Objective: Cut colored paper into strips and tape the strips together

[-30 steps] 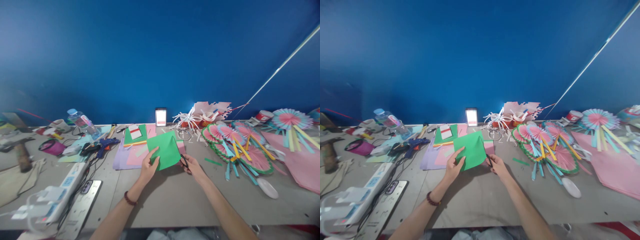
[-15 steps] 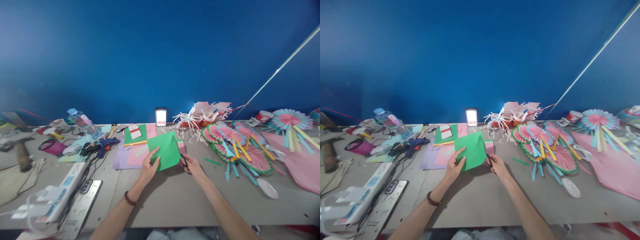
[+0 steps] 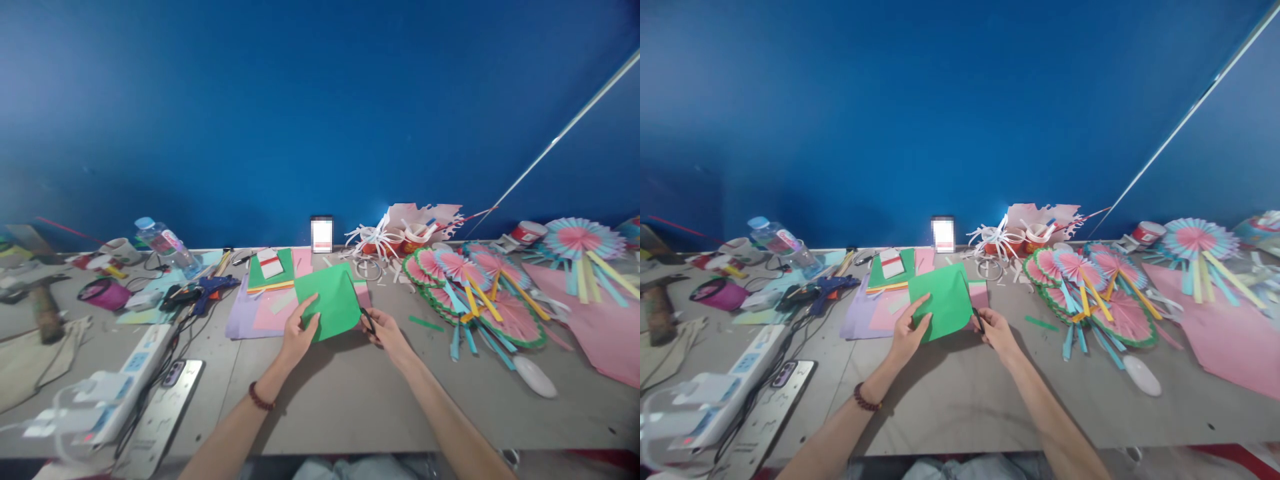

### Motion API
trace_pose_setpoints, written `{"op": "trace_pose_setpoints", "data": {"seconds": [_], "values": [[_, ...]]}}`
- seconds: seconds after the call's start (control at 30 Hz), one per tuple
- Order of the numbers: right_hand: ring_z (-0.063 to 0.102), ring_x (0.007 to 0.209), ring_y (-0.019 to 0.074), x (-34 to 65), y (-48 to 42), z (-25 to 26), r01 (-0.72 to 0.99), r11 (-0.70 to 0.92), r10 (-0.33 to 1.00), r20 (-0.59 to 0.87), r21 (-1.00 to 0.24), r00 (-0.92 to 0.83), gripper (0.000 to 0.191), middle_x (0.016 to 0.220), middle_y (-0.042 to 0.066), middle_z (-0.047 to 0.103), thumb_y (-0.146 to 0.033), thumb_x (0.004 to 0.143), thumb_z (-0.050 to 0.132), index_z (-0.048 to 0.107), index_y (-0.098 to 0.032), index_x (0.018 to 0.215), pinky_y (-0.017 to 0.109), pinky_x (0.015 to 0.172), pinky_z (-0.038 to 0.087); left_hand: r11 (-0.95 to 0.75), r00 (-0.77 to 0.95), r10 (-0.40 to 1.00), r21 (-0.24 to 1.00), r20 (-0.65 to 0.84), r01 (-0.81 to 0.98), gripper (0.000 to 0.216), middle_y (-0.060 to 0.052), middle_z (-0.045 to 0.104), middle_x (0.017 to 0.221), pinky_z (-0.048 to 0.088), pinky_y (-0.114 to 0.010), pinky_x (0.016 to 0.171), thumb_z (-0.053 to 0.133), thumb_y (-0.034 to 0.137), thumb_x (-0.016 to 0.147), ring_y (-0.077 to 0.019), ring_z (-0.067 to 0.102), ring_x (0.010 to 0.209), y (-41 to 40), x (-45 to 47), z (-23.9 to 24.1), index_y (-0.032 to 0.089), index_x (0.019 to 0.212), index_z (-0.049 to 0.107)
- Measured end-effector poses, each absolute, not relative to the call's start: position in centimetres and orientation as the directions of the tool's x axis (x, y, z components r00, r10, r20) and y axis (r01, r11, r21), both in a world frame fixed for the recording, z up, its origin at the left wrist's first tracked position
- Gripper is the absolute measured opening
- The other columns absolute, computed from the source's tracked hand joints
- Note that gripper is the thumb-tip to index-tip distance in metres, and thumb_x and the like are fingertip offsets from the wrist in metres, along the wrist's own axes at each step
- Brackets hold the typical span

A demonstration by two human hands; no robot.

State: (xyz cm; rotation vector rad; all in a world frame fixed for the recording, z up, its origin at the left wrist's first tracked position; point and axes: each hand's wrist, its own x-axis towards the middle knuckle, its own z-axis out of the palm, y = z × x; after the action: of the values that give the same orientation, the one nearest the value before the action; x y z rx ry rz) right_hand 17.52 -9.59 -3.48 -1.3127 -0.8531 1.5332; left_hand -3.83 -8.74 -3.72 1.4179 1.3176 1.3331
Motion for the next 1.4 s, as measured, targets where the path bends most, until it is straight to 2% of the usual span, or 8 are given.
{"op": "trace_pose_setpoints", "data": {"seconds": [0.17, 0.3, 0.37, 0.7, 1.2, 1.4], "values": [[0.027, 0.031, 0.0001, 17.5, -9.7, -3.5, -0.209, -0.333, 0.942, -0.335, -0.919, -0.026, 0.049, 0.049, -0.005, 0.051, -0.055, 0.052, 0.079, 0.054, -0.016, 0.07, 0.017, 0.035, 0.009, -0.174, -0.032, 0.983, 0.969, 0.182, 0.177, 0.044, -0.009, 0.066, 0.119, 0.054, -0.029, 0.081, 0.065, 0.035, 0.077, -0.019, 0.065, 0.093, -8.7, -3.9, -4.1, 0.018, 0.119, 0.064], [0.026, 0.032, -0.0003, 17.6, -9.6, -3.6, -0.231, -0.324, 0.946, -0.321, -0.917, -0.052, 0.048, 0.051, -0.006, 0.051, -0.055, 0.053, 0.078, 0.053, -0.017, 0.068, 0.017, 0.035, 0.008, -0.199, -0.017, 0.979, 0.964, 0.205, 0.177, 0.043, -0.007, 0.064, 0.122, 0.047, -0.034, 0.098, 0.065, 0.033, 0.077, -0.0222, 0.059, 0.112, -8.6, -3.8, -4.2, 0.019, 0.118, 0.064], [0.026, 0.032, -0.0002, 17.7, -9.6, -3.7, -0.248, -0.319, 0.947, -0.315, -0.915, -0.057, 0.048, 0.051, -0.006, 0.051, -0.055, 0.053, 0.079, 0.053, -0.017, 0.068, 0.017, 0.035, 0.009, -0.199, -0.005, 0.979, 0.964, 0.203, 0.177, 0.043, -0.008, 0.064, 0.123, 0.044, -0.034, 0.101, 0.065, 0.033, 0.077, -0.0223, 0.057, 0.115, -8.6, -3.7, -4.2, 0.019, 0.118, 0.064], [0.03, 0.036, 0.002, 18.1, -9.4, -4.7, -0.285, -0.314, 0.949, -0.313, -0.906, -0.049, 0.051, 0.051, -0.004, 0.053, -0.058, 0.054, 0.079, 0.054, -0.017, 0.073, 0.016, 0.036, 0.014, -0.205, 0.058, 0.979, 0.962, 0.197, 0.183, 0.041, -0.008, 0.064, 0.122, 0.043, -0.033, 0.102, 0.063, 0.031, 0.079, -0.0216, 0.058, 0.114, -8.9, -3.3, -4.6, 0.019, 0.118, 0.063], [0.03, 0.034, 0.0011, 18.0, -9.4, -4.2, -0.277, -0.297, 0.954, -0.297, -0.914, -0.044, 0.053, 0.05, -0.004, 0.052, -0.059, 0.052, 0.079, 0.054, -0.017, 0.071, 0.017, 0.035, 0.012, -0.208, 0.07, 0.978, 0.961, 0.198, 0.18, 0.041, -0.008, 0.065, 0.122, 0.043, -0.034, 0.102, 0.063, 0.03, 0.078, -0.0219, 0.059, 0.114, -9.1, -3.3, -4.5, 0.02, 0.119, 0.063], [0.029, 0.034, 0.0011, 17.8, -9.5, -3.9, -0.263, -0.297, 0.952, -0.305, -0.918, -0.011, 0.05, 0.048, -0.005, 0.05, -0.053, 0.05, 0.083, 0.055, -0.016, 0.07, 0.017, 0.035, 0.013, -0.211, 0.068, 0.977, 0.96, 0.201, 0.186, 0.043, -0.009, 0.063, 0.124, 0.042, -0.035, 0.103, 0.061, 0.03, 0.08, -0.0215, 0.058, 0.115, -9.0, -3.2, -4.7, 0.018, 0.12, 0.062]]}}
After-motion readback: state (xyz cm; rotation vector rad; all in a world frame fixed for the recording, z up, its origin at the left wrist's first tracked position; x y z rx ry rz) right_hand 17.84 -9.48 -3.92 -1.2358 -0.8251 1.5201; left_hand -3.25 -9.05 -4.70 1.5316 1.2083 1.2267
